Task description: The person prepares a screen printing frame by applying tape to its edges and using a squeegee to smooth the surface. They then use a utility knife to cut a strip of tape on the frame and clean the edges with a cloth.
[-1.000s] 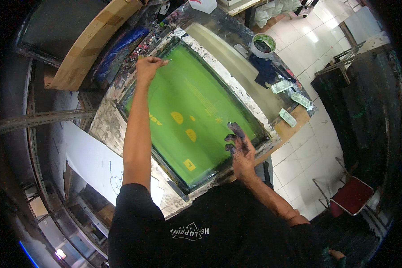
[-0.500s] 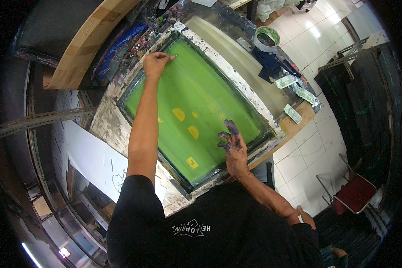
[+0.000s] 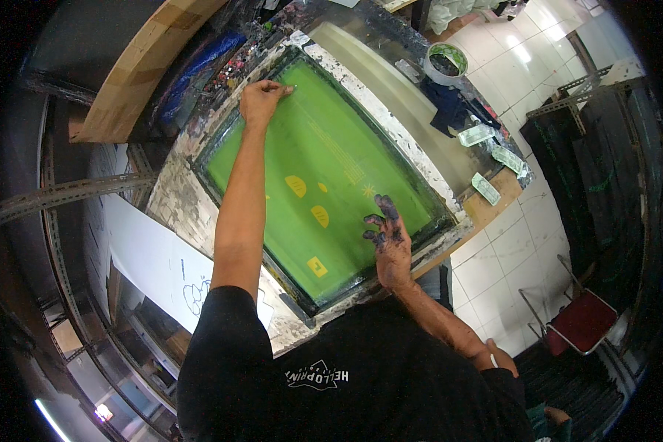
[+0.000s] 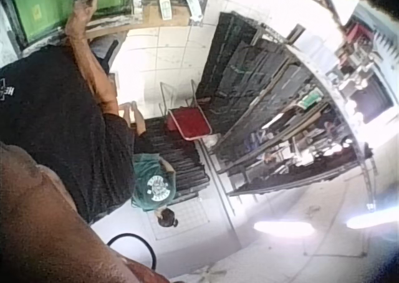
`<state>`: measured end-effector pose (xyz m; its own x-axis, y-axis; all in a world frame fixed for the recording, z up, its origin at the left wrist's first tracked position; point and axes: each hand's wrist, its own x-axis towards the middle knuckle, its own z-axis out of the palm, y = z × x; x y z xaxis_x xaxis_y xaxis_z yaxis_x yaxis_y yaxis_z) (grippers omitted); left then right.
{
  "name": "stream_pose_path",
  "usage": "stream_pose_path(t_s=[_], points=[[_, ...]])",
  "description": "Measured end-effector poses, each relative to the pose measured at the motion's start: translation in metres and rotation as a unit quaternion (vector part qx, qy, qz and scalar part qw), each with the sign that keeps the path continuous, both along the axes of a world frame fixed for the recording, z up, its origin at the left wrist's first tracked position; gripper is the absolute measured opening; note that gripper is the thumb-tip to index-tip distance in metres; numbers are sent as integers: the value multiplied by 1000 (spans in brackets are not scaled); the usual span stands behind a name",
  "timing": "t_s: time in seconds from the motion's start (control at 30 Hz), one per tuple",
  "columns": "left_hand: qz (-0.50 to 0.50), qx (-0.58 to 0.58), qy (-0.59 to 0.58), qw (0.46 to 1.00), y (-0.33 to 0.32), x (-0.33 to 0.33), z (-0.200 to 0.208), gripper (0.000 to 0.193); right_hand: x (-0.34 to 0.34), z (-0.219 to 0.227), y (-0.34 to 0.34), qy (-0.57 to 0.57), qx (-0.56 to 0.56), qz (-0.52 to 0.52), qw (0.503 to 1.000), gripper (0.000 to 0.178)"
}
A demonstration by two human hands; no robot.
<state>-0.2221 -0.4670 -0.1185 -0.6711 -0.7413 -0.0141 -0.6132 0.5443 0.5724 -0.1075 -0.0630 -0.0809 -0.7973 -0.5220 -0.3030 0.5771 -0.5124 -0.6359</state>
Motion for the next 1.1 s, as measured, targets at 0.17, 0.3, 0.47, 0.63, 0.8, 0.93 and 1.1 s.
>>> stream_pose_path(t_s=[0.17, 0.3, 0.47, 0.63, 0.8, 0.93, 1.1], points=[[15, 12, -15, 1000, 1, 1, 1, 33, 1, -5, 1, 5, -15, 9, 1000, 81], [18, 13, -37, 999, 3, 0, 7, 33, 3, -2, 1, -11, 1, 13, 1000, 83], [20, -3, -40, 999, 8, -1, 13, 32, 4, -1, 1, -24, 11, 18, 999, 84], [24, 2, -62, 998, 14, -2, 21, 30, 4, 0, 2, -36, 0, 18, 999, 82], [26, 5, -65, 998, 13, -1, 21, 32, 5, -1, 1, -50, -14, 21, 998, 81], [25, -7, -71, 997, 11, -2, 18, 33, 5, -1, 1, -38, -28, 30, 998, 77], [7, -3, -27, 1000, 7, 2, 13, 34, 5, 1, 1, -36, -30, 37, 998, 78]])
